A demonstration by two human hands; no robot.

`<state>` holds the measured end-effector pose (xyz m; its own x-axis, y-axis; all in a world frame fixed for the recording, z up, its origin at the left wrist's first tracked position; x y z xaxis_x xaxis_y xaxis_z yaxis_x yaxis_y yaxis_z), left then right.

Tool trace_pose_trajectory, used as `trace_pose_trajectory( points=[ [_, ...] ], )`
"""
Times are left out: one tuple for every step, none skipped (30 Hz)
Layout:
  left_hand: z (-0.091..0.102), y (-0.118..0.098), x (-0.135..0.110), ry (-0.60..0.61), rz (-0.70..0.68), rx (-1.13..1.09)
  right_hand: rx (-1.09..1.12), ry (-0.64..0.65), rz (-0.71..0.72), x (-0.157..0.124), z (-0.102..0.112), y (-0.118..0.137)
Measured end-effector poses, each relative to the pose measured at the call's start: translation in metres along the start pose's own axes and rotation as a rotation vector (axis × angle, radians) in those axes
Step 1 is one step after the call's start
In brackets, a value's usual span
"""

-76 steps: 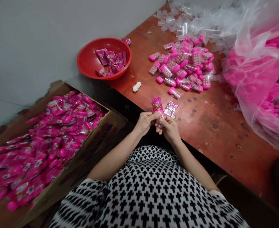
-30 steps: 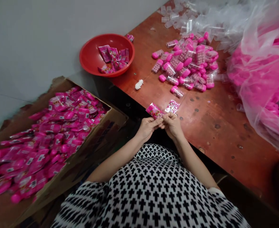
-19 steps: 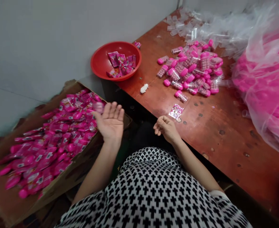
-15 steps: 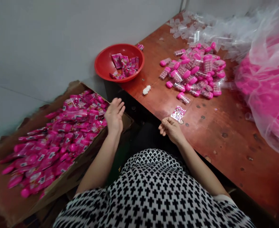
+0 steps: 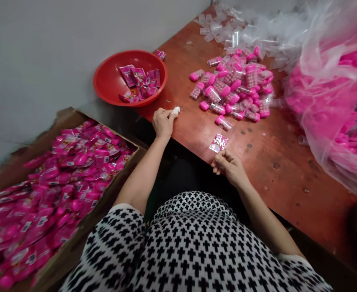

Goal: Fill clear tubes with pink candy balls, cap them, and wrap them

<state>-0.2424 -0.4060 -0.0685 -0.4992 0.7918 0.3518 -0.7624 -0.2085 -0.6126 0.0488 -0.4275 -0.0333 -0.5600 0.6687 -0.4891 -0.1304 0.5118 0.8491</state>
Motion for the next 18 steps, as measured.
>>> trace_pose_trajectory(
  points=[
    [0.002, -0.003, -0.004, -0.019, -0.025, 0.011, 0.002, -0.041, 0.034, 0.000, 0.010, 0.004],
    [0.004, -0.010, -0.010, -0.040, -0.071, 0.022, 0.002, -0.085, 0.067, 0.001, 0.020, 0.007],
    [0.004, -0.019, -0.019, -0.052, -0.137, 0.027, -0.004, -0.128, 0.096, 0.002, 0.030, 0.009],
    [0.003, -0.032, -0.030, -0.045, -0.219, 0.024, -0.014, -0.164, 0.120, 0.003, 0.038, 0.011],
    [-0.001, -0.047, -0.042, -0.006, -0.312, 0.007, -0.029, -0.188, 0.135, 0.004, 0.044, 0.012],
    [-0.007, -0.063, -0.056, 0.069, -0.399, -0.022, -0.044, -0.200, 0.143, 0.005, 0.048, 0.012],
    [-0.015, -0.079, -0.069, 0.168, -0.477, -0.040, -0.056, -0.203, 0.143, 0.005, 0.050, 0.012],
    [-0.023, -0.094, -0.081, 0.258, -0.530, -0.044, -0.065, -0.199, 0.137, 0.006, 0.050, 0.012],
    [-0.031, -0.105, -0.091, 0.320, -0.551, -0.039, -0.071, -0.190, 0.129, 0.006, 0.049, 0.011],
    [-0.037, -0.114, -0.099, 0.364, -0.556, -0.030, -0.074, -0.180, 0.121, 0.006, 0.048, 0.011],
    [-0.043, -0.120, -0.103, 0.383, -0.547, -0.023, -0.075, -0.172, 0.116, 0.006, 0.046, 0.010],
    [-0.048, -0.123, -0.106, 0.382, -0.529, -0.023, -0.074, -0.168, 0.114, 0.005, 0.045, 0.010],
    [-0.051, -0.124, -0.106, 0.367, -0.510, -0.033, -0.074, -0.168, 0.116, 0.005, 0.045, 0.010],
    [-0.053, -0.124, -0.106, 0.343, -0.492, -0.051, -0.076, -0.171, 0.122, 0.006, 0.045, 0.010],
    [-0.054, -0.123, -0.105, 0.315, -0.476, -0.075, -0.082, -0.178, 0.133, 0.006, 0.046, 0.010],
    [-0.055, -0.122, -0.105, 0.284, -0.462, -0.101, -0.090, -0.186, 0.147, 0.008, 0.047, 0.009],
    [-0.056, -0.121, -0.105, 0.252, -0.447, -0.127, -0.101, -0.200, 0.165, 0.010, 0.048, 0.009],
    [-0.056, -0.120, -0.105, 0.220, -0.433, -0.154, -0.114, -0.223, 0.186, 0.013, 0.049, 0.009]
  ],
)
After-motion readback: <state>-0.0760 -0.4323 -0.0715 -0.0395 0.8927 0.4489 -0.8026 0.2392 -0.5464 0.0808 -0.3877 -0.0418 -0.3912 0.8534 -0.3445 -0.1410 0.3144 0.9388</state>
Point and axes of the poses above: each hand's wrist, its own x-axis towards the middle knuckle, its own z-axis out of the back of the hand, y = z × x, the point moved 3 cm from there along x, towards the middle knuckle, and after that the axes turned 10 degrees about -z, right-handed, at the moved point
